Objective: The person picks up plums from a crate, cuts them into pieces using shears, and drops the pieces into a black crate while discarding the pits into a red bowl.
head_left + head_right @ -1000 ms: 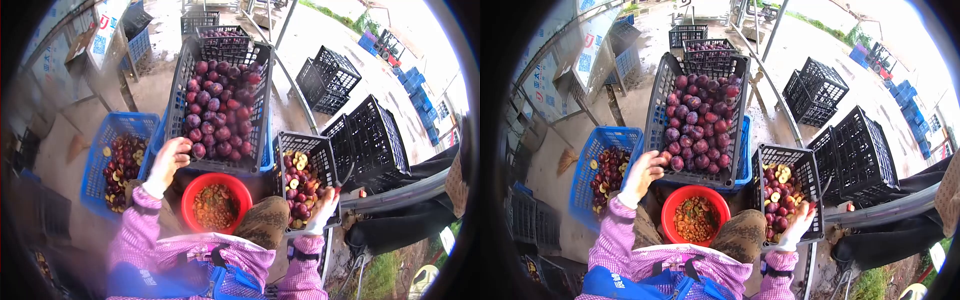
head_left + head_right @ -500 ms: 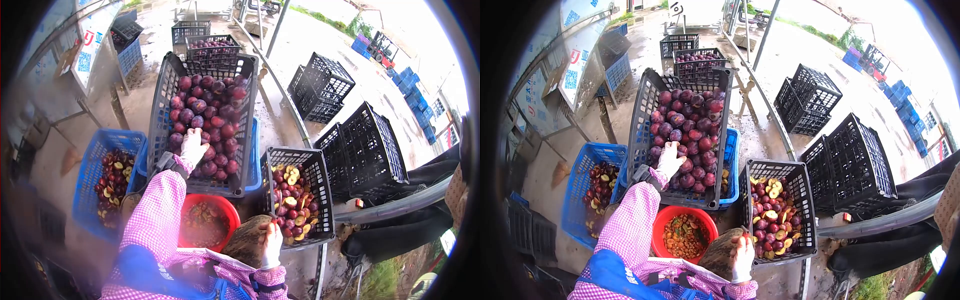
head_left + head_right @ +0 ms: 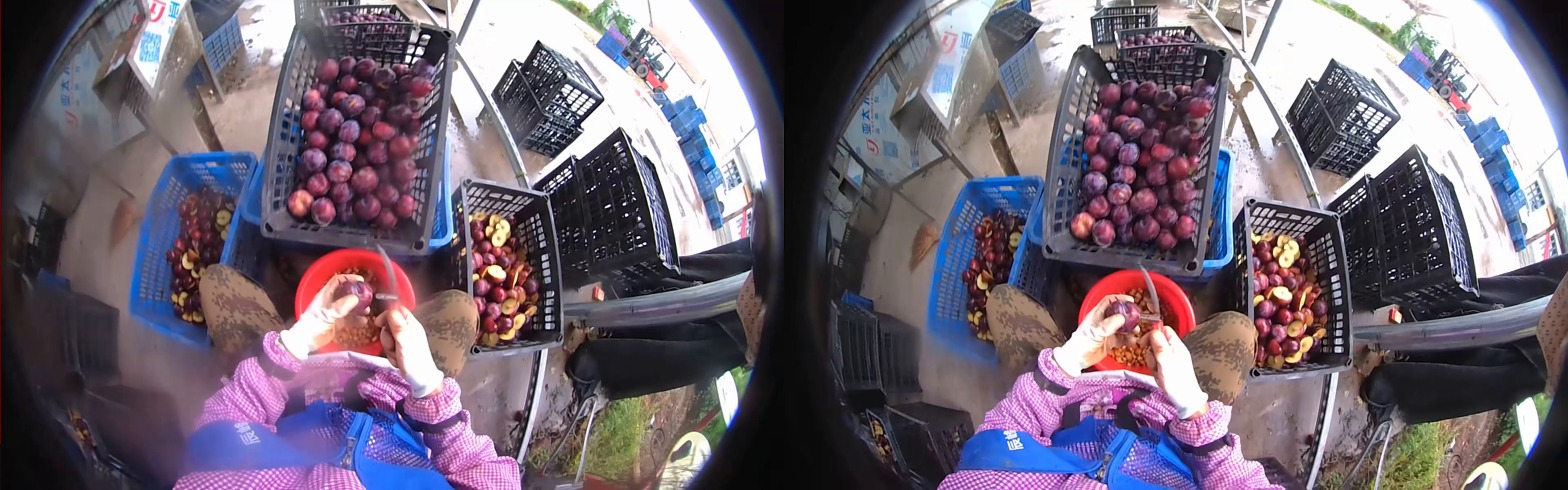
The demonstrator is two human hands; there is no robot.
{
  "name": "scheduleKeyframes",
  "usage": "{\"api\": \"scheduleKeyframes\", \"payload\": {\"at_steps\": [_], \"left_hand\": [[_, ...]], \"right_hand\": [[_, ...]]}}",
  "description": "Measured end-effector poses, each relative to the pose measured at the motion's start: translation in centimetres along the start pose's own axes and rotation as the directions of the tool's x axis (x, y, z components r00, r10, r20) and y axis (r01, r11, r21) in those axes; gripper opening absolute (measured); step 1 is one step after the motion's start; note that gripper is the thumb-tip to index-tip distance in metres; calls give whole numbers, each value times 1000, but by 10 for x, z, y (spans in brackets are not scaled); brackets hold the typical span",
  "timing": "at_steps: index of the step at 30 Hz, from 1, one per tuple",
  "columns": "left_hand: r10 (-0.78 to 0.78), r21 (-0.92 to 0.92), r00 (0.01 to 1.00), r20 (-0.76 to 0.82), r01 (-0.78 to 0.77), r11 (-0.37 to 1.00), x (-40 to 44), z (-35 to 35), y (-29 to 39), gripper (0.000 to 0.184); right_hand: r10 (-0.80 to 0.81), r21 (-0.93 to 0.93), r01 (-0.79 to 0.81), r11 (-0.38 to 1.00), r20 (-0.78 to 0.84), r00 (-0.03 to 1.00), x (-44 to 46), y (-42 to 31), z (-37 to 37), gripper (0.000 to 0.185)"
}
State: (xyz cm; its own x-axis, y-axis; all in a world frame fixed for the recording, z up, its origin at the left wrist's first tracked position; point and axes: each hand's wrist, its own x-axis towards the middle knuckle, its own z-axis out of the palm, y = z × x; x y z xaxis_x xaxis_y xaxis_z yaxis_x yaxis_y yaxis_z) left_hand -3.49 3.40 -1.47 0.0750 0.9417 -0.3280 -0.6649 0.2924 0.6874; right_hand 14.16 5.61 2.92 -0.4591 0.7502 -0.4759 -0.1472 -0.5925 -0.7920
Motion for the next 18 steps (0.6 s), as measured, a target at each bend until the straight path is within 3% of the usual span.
{"api": "scheduleKeyframes", "payload": {"at_steps": [2,4,6,8,9,12,16,18], "left_hand": [[36,24,999,-4,-36,999,-8,-9,-11,44],[164,259,986,-4,-157,953,-15,-11,-17,45],[206,271,978,17,-203,941,-22,0,-11,44],[98,112,995,-11,-96,989,-30,9,-2,44],[77,127,997,-24,-73,989,-29,6,-2,48],[144,213,990,-13,-138,967,-27,-1,-13,54],[171,318,985,25,-170,933,-27,-13,-17,58],[32,203,998,57,-43,978,-30,-13,-13,60]], "right_hand": [[-35,-136,37,990,18,999,0,16,1,24],[-37,-204,37,978,6,999,-3,26,6,23],[-39,-270,37,962,-5,999,-6,30,10,22],[-190,-527,164,834,5,982,-7,31,14,23],[-191,-530,165,832,6,982,-7,32,14,23],[-330,-817,220,533,38,943,-10,37,15,25],[-279,-861,183,475,51,959,-15,37,18,36],[-248,-843,194,502,75,966,-15,41,16,35]]}}
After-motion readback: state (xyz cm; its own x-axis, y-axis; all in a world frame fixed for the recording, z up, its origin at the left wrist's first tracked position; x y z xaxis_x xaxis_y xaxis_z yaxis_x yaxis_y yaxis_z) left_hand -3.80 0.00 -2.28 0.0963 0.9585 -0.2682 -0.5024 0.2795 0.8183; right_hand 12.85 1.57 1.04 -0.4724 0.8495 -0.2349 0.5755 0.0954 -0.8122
